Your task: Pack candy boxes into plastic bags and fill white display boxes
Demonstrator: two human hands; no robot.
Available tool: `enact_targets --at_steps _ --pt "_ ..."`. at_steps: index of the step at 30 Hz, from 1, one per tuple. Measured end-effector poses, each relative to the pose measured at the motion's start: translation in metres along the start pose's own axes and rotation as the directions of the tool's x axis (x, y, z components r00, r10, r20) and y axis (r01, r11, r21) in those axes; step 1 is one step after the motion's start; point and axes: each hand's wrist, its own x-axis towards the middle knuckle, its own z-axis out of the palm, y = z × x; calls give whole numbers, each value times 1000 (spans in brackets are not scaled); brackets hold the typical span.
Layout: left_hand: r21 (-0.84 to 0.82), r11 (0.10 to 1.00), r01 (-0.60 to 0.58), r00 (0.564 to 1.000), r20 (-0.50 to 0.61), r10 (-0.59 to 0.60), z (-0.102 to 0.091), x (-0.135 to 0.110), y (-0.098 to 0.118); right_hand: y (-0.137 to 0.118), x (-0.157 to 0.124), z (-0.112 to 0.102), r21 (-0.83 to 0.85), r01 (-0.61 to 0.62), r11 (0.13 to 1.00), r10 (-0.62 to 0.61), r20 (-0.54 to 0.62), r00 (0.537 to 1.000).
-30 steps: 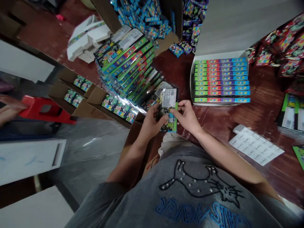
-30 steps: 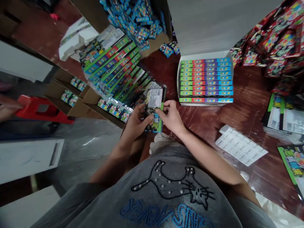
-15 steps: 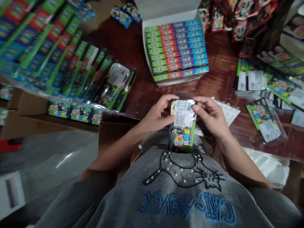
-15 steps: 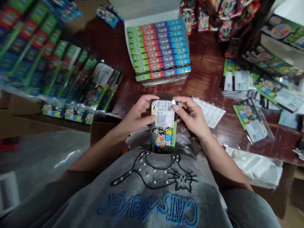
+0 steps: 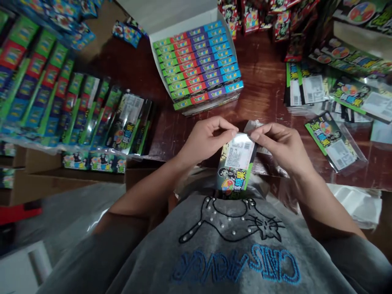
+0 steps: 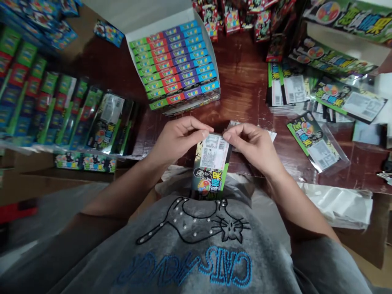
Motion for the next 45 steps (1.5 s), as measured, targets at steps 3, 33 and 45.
enact_targets --at_steps 3,33,45 --pt "-28 999 39 999 -9 -39 5 13 6 4 10 -2 153 -127 980 131 -18 991" --pt "-49 980 194 939 297 -171 62 58 -47 11 21 -142 -417 357 836 -223 336 915" --pt "-158 984 86 933 358 -24 52 44 9 -8 39 -75 -52 126 991 -93 416 904"
